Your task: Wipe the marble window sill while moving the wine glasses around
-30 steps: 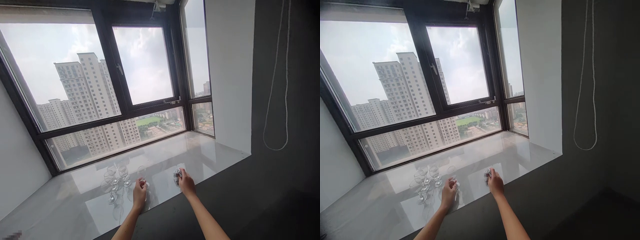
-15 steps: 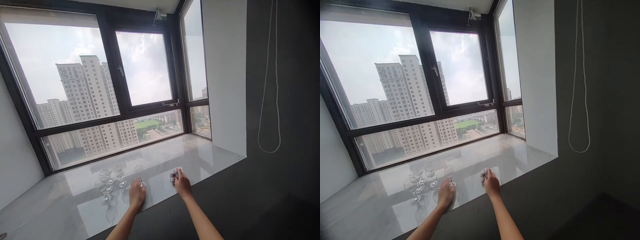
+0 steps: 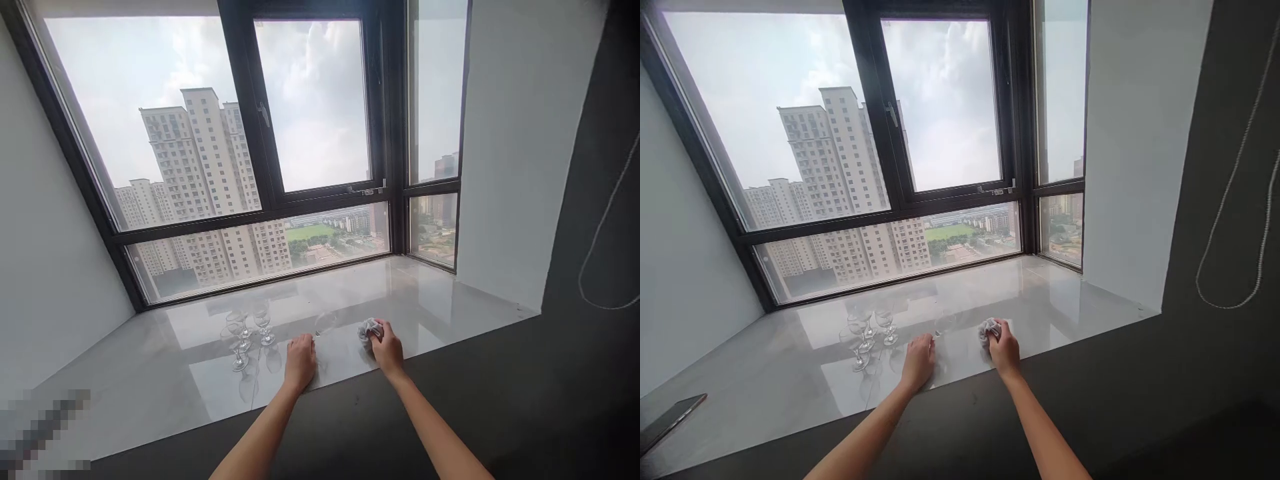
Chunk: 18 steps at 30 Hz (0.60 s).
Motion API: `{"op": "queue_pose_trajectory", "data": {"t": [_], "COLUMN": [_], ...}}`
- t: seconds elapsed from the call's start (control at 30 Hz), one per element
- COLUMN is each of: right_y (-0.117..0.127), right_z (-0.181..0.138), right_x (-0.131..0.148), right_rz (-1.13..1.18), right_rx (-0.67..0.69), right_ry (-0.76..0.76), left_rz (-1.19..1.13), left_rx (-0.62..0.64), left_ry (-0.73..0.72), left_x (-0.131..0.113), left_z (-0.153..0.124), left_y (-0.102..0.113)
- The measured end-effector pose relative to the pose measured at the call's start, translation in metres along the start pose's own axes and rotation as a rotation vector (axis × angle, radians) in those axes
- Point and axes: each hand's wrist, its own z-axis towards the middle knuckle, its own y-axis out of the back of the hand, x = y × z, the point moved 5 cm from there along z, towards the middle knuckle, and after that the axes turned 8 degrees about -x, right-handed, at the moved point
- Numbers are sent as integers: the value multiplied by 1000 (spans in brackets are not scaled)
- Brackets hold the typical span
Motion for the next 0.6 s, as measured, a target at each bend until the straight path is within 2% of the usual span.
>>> {"op": "queue_pose_trajectory", "data": {"t": [0.1, 0.2, 0.27, 0.43, 0.6], "right_y": [2, -10, -20, -36, -40], "right_z": [7, 12, 14, 17, 10], "right_x": [43, 96, 116, 120, 129], "right_rz": [179, 180, 113, 33, 72], "right_rx": [-55, 44, 102, 179, 272], "right_ry": [47, 189, 199, 111, 131], "left_rz": [-63, -109, -125, -152, -191], "left_rx": [8, 29, 37, 61, 85], "left_ry": [-36, -21, 12, 71, 57], "left_x": [-1, 1, 3, 8, 9], "left_z": [-1, -1, -1, -1, 0], "left_y": [-2, -4, -4, -8, -13]}}
